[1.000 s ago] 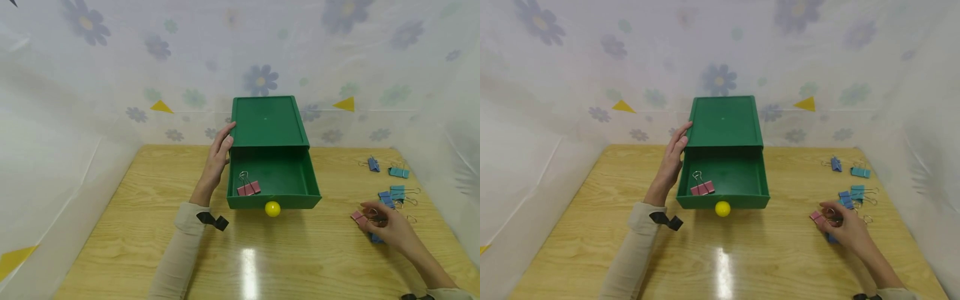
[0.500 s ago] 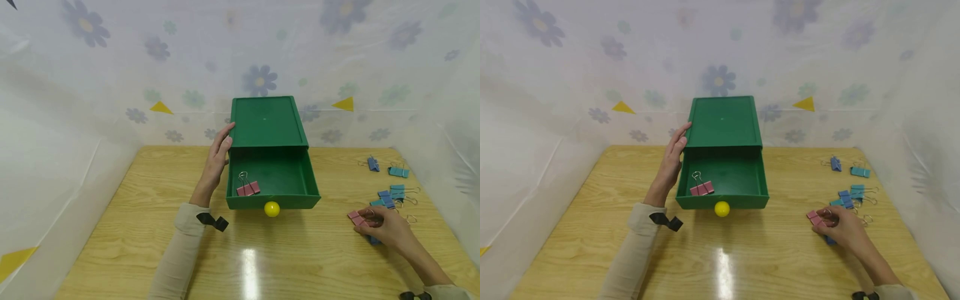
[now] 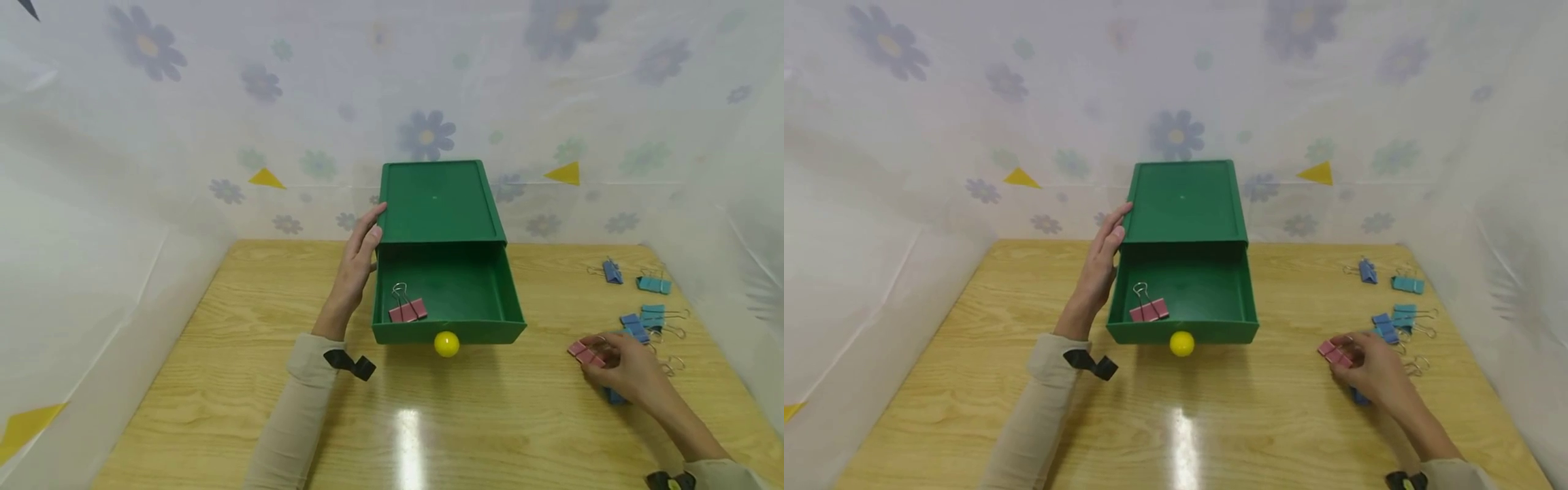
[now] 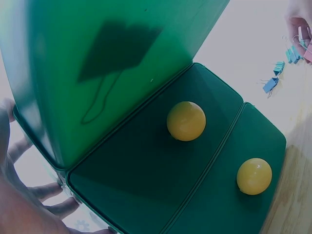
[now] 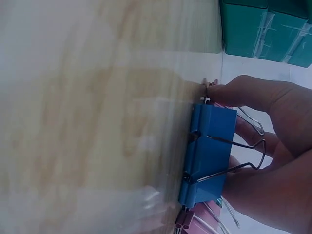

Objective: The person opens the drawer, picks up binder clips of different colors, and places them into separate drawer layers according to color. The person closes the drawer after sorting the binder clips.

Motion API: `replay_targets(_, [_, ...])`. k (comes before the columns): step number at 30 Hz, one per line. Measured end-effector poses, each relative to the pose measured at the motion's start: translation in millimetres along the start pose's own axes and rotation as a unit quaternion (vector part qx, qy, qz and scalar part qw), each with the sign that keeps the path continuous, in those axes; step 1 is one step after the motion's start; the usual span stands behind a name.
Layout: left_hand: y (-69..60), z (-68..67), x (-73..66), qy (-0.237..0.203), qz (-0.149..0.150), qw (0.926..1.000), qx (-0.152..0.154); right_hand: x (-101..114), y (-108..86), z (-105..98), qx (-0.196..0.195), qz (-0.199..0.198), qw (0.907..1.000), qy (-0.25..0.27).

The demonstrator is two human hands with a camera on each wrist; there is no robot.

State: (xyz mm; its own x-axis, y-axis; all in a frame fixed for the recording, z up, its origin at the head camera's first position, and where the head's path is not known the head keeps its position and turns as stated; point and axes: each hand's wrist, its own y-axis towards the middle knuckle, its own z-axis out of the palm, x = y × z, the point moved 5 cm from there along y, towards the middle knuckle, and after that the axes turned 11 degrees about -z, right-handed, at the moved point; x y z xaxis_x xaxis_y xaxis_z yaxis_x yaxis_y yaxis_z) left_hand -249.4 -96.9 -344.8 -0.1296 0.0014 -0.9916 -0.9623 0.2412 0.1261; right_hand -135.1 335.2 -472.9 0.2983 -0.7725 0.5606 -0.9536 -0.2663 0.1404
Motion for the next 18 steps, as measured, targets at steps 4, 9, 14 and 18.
replay_targets(4, [3.0,-0.7,5.0,0.001,-0.002,1.0000,0.000,-0.5,-0.5,-1.6,0.007,0.006,0.9999,0.006])
replay_targets(9, [13.4,-4.2,22.4,0.002,-0.001,1.0000,-0.001,-4.7,-2.8,-7.6,-0.005,0.023,0.9997,0.004])
replay_targets(14, [16.5,-6.6,28.9,0.001,0.007,1.0000,-0.003,-4.7,-3.9,-18.3,-0.034,0.030,0.9986,0.027])
replay_targets(18, [15.5,-7.2,29.2,0.002,0.010,0.9999,-0.004,-1.6,-4.7,-26.1,-0.045,0.038,0.9961,0.066])
